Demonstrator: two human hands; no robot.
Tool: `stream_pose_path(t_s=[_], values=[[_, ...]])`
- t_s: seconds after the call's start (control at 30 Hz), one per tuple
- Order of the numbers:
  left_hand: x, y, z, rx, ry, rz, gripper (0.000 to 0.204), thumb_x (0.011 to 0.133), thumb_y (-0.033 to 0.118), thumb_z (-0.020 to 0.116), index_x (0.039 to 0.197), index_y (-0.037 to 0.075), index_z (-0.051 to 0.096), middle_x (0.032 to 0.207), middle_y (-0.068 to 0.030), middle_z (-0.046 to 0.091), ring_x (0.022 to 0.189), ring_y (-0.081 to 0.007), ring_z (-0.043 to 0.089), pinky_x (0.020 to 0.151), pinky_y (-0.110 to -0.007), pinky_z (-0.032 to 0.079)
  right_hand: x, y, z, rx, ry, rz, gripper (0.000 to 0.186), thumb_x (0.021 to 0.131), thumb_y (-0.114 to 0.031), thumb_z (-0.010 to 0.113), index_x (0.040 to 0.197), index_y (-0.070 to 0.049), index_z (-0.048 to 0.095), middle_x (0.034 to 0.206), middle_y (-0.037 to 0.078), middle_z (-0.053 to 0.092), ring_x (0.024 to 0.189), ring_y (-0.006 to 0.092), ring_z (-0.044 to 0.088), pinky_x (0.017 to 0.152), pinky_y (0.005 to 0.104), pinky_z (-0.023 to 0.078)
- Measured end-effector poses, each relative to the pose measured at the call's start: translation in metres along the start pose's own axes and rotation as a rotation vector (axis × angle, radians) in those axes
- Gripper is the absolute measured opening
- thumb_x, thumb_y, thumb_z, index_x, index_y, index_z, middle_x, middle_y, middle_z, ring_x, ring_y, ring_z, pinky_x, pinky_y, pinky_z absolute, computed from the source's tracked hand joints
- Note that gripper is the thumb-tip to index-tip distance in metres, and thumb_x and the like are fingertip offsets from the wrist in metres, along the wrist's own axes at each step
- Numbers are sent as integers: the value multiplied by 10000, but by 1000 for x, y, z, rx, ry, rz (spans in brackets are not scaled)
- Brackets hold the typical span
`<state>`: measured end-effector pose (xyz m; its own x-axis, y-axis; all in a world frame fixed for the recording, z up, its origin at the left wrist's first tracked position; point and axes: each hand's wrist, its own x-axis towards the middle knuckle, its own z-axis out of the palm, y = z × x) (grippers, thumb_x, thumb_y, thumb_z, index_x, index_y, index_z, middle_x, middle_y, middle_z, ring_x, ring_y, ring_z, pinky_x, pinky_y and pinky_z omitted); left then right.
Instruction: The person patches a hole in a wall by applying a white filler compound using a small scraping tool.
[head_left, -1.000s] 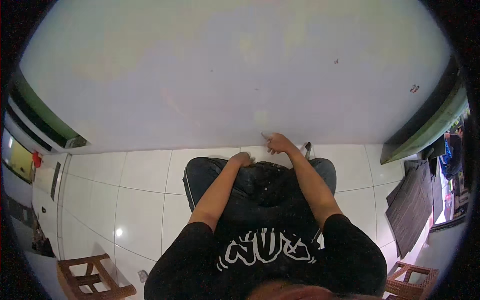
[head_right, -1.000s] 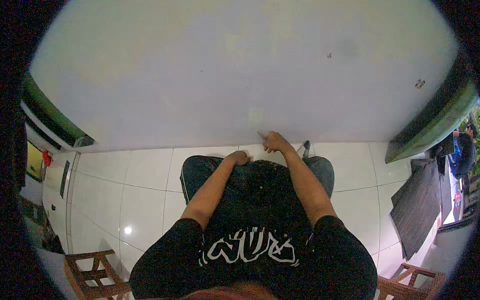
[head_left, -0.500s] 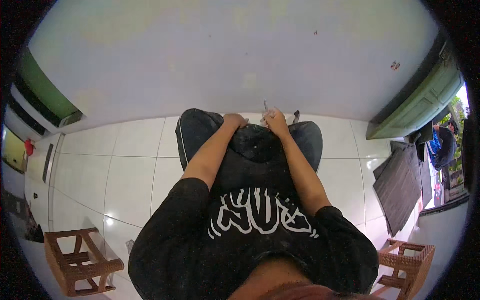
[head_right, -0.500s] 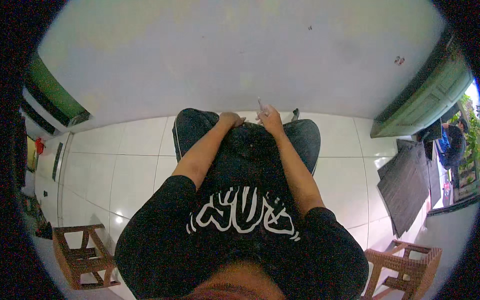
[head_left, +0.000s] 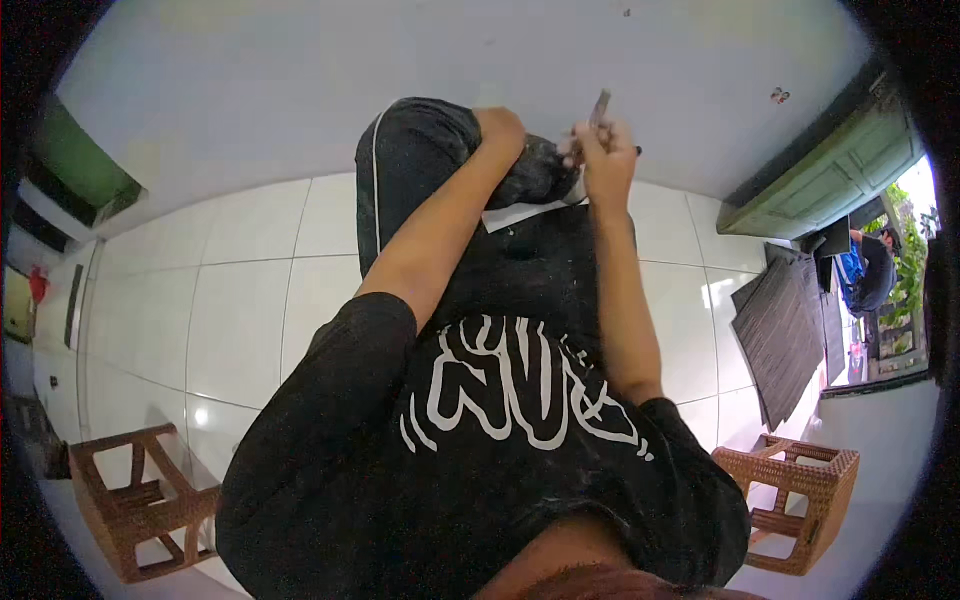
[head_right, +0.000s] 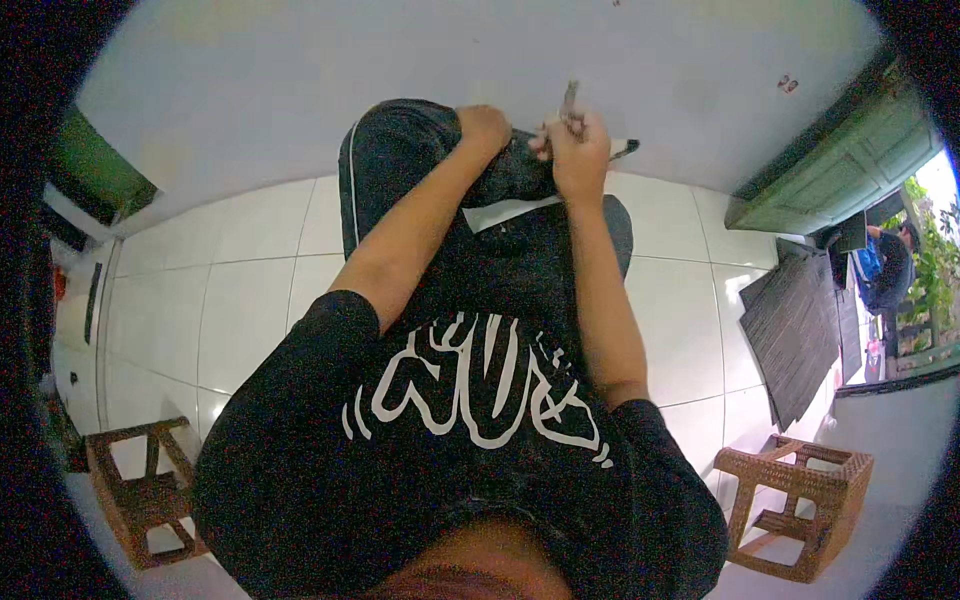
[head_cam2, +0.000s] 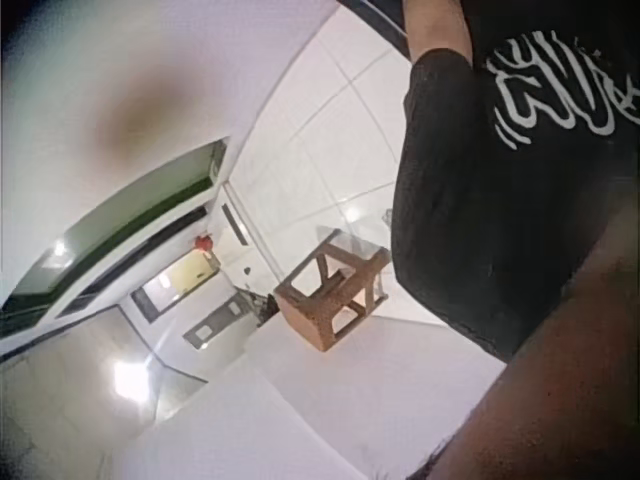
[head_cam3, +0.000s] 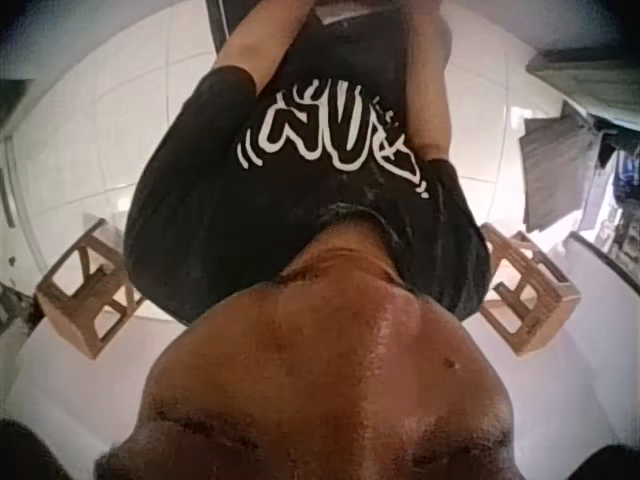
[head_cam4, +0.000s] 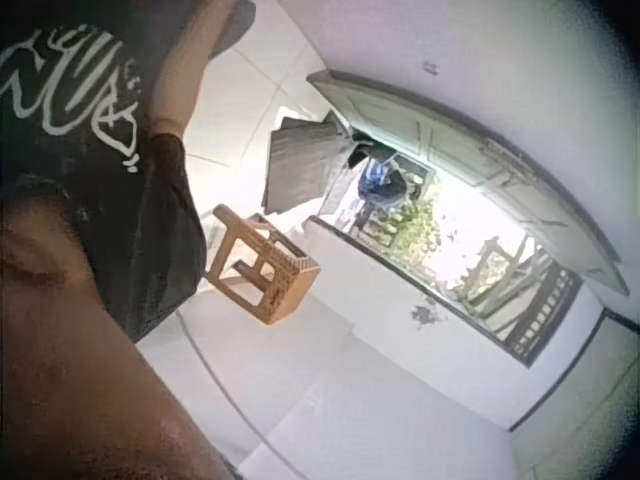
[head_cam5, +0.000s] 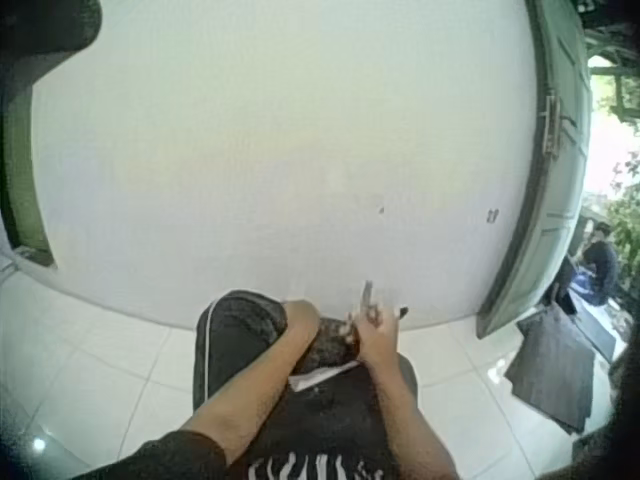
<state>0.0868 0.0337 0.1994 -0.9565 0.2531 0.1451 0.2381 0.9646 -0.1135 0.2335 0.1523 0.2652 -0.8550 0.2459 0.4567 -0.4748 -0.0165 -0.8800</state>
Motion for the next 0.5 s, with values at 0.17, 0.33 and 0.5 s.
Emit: stream_pose_path(t_s=[0.17, 0.33, 0.5], values=[[-45, 5, -64, -365, 7, 77, 526, 937, 515, 473, 978, 70, 750, 1003, -158, 725, 958, -333, 698, 844, -475, 508, 115, -39, 22, -365, -339, -275, 253, 931, -224, 652, 960, 24, 613, 858, 124, 694, 660, 149, 658, 550, 267, 497], [-86, 28, -33, -313, -177, 201, 550, 928, 534, 471, 983, 62, 747, 1008, -176, 720, 941, -332, 702, 854, -461, 521, 172, 63, 24, -551, -515, -76, 289, 942, -295, 597, 889, -12, 611, 701, 56, 617, 546, 127, 563, 509, 292, 456], [-46, 10, 44, -389, -327, 224, 587, 920, 544, 466, 975, 28, 739, 1022, -211, 709, 964, -351, 692, 878, -468, 520, 108, 204, 10, -718, -491, 524, 418, 939, -397, 549, 1044, -2, 635, 678, 115, 621, 582, 257, 613, 638, 451, 499]])
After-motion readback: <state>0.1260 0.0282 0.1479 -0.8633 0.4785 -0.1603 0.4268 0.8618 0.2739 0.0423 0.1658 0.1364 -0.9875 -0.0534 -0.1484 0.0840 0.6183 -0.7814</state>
